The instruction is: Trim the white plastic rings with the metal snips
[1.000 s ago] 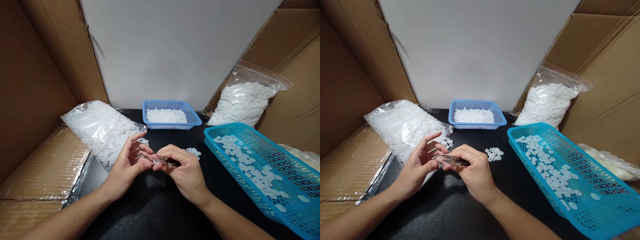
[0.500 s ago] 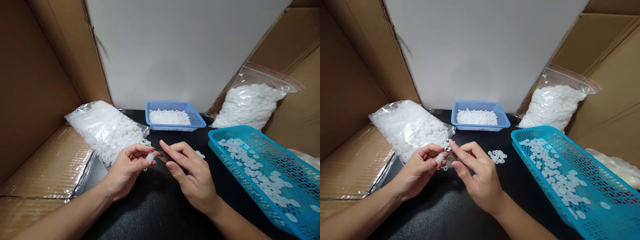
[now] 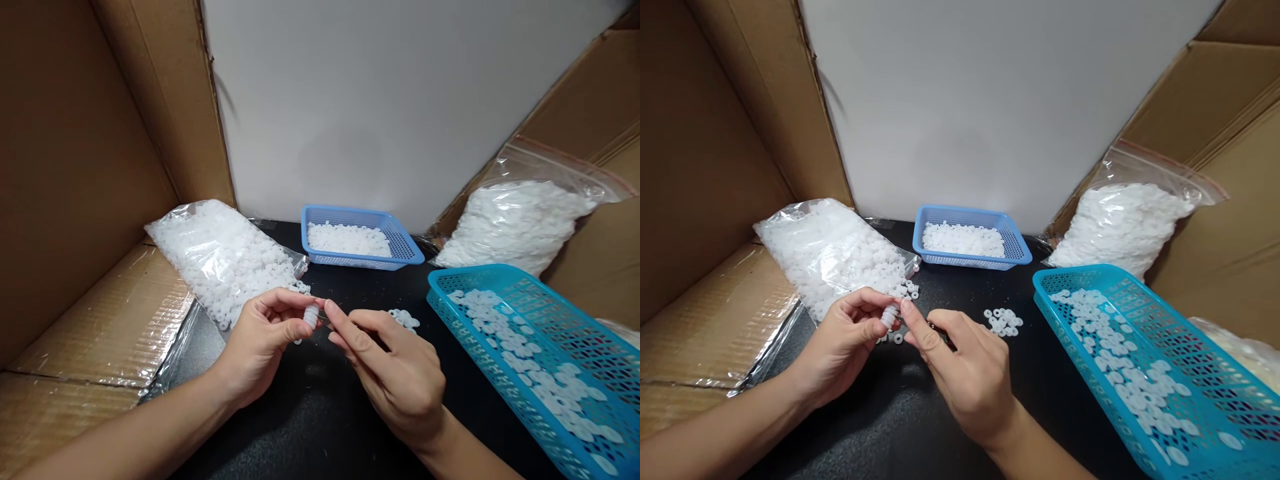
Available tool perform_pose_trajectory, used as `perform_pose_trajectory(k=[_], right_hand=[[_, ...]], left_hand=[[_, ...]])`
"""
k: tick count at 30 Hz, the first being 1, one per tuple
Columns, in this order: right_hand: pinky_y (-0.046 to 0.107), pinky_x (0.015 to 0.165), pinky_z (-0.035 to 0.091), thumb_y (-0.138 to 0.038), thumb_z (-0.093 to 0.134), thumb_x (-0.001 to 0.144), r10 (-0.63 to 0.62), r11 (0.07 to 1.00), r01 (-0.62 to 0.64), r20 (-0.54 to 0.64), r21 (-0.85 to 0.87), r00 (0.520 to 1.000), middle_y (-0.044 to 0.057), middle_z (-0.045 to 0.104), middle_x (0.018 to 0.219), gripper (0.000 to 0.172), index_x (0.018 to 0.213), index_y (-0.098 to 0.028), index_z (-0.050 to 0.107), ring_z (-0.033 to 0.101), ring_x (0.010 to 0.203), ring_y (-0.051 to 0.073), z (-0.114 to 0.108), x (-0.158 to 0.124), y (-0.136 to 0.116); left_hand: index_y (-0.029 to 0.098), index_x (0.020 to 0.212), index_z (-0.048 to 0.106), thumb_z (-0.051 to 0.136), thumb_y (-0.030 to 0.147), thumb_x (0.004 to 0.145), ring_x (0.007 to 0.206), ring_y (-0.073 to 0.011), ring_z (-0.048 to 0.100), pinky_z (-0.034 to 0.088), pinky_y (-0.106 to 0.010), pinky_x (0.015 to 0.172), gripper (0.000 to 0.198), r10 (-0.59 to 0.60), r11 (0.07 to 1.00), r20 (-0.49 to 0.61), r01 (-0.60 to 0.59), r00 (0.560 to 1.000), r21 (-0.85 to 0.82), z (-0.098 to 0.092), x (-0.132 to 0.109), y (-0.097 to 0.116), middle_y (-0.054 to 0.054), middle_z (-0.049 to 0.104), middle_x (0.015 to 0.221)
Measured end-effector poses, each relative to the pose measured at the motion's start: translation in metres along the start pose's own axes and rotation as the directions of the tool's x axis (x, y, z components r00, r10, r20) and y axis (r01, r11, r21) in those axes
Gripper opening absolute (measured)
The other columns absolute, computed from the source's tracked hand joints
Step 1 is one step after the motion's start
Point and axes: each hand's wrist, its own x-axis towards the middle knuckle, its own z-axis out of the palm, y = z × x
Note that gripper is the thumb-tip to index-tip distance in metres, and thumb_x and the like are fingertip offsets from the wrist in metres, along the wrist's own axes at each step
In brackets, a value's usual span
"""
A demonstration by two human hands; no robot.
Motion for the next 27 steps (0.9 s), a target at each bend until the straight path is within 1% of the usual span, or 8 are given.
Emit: perform_pose_trajectory(k=[4, 9, 12, 18, 21, 24, 27], right_hand=[[0.022, 0.061, 0.049, -0.007, 0.061, 0.100, -0.012, 1.000, 0.012, 0.005, -0.028, 1.000, 0.004, 0.070, 0.082, 0.046, 0.144, -0.019, 0.062, 0.066, 0.070, 0.011, -0.0019, 0.0024, -0.0027], [0.021, 0.060, 0.048, -0.008, 0.059, 0.101, -0.030, 0.998, 0.030, -0.006, -0.053, 1.000, 0.005, 0.071, 0.077, 0.026, 0.121, -0.011, 0.076, 0.065, 0.066, 0.010, -0.0028, 0.0054, -0.0044], [0.022, 0.058, 0.046, -0.010, 0.058, 0.102, -0.043, 0.996, 0.042, -0.003, -0.083, 0.999, 0.005, 0.071, 0.075, 0.024, 0.116, -0.009, 0.077, 0.064, 0.063, 0.010, -0.0026, 0.0062, -0.0046], [0.023, 0.058, 0.044, -0.009, 0.059, 0.101, -0.046, 0.995, 0.047, 0.009, -0.090, 0.999, 0.006, 0.070, 0.076, 0.024, 0.116, -0.008, 0.078, 0.061, 0.063, 0.010, -0.0032, 0.0054, -0.0044], [0.024, 0.059, 0.044, -0.008, 0.060, 0.100, -0.045, 0.996, 0.047, 0.024, -0.077, 0.999, 0.007, 0.070, 0.078, 0.026, 0.119, -0.007, 0.077, 0.062, 0.064, 0.011, -0.0037, 0.0041, -0.0039], [0.024, 0.060, 0.045, -0.007, 0.059, 0.100, -0.044, 0.996, 0.047, 0.042, -0.073, 0.998, 0.006, 0.071, 0.081, 0.031, 0.127, -0.011, 0.074, 0.063, 0.066, 0.012, -0.0041, 0.0025, -0.0029], [0.023, 0.061, 0.046, -0.008, 0.059, 0.100, -0.042, 0.995, 0.046, 0.048, -0.085, 0.998, 0.004, 0.072, 0.082, 0.043, 0.141, -0.019, 0.065, 0.065, 0.066, 0.011, -0.0045, 0.0011, -0.0022]], left_hand=[[0.020, 0.076, 0.084, 0.102, 0.024, 0.053, 0.068, -0.0077, 0.069, 0.054, -0.014, 0.068, 0.029, -0.010, 1.000, -0.024, 0.010, 1.000, -0.009, 0.0026, -0.0019, -0.0012, 0.000, 0.079, 0.071], [0.020, 0.075, 0.083, 0.102, 0.024, 0.052, 0.067, -0.0081, 0.068, 0.054, -0.015, 0.068, 0.030, -0.021, 1.000, -0.046, 0.021, 0.999, -0.001, 0.0045, -0.0039, -0.0017, 0.001, 0.077, 0.070], [0.020, 0.075, 0.083, 0.102, 0.025, 0.053, 0.067, -0.0089, 0.068, 0.054, -0.015, 0.069, 0.030, -0.026, 1.000, -0.052, 0.026, 0.998, 0.005, 0.0052, -0.0052, -0.0017, 0.000, 0.076, 0.069], [0.020, 0.074, 0.083, 0.101, 0.024, 0.053, 0.066, -0.0086, 0.067, 0.052, -0.015, 0.067, 0.029, -0.035, 0.999, -0.054, 0.036, 0.998, 0.008, 0.0062, -0.0067, -0.0018, 0.000, 0.076, 0.067], [0.019, 0.074, 0.083, 0.101, 0.024, 0.053, 0.066, -0.0092, 0.067, 0.052, -0.016, 0.067, 0.029, -0.034, 0.999, -0.058, 0.036, 0.998, 0.019, 0.0062, -0.0063, -0.0019, 0.000, 0.076, 0.067], [0.019, 0.074, 0.082, 0.101, 0.023, 0.054, 0.066, -0.0090, 0.068, 0.053, -0.016, 0.068, 0.028, -0.040, 0.999, -0.052, 0.041, 0.998, 0.012, 0.0063, -0.0059, -0.0015, -0.001, 0.077, 0.067], [0.019, 0.074, 0.082, 0.101, 0.021, 0.055, 0.065, -0.0085, 0.069, 0.053, -0.015, 0.068, 0.027, -0.045, 0.999, -0.041, 0.045, 0.998, -0.004, 0.0060, -0.0059, -0.0011, 0.000, 0.077, 0.067]])
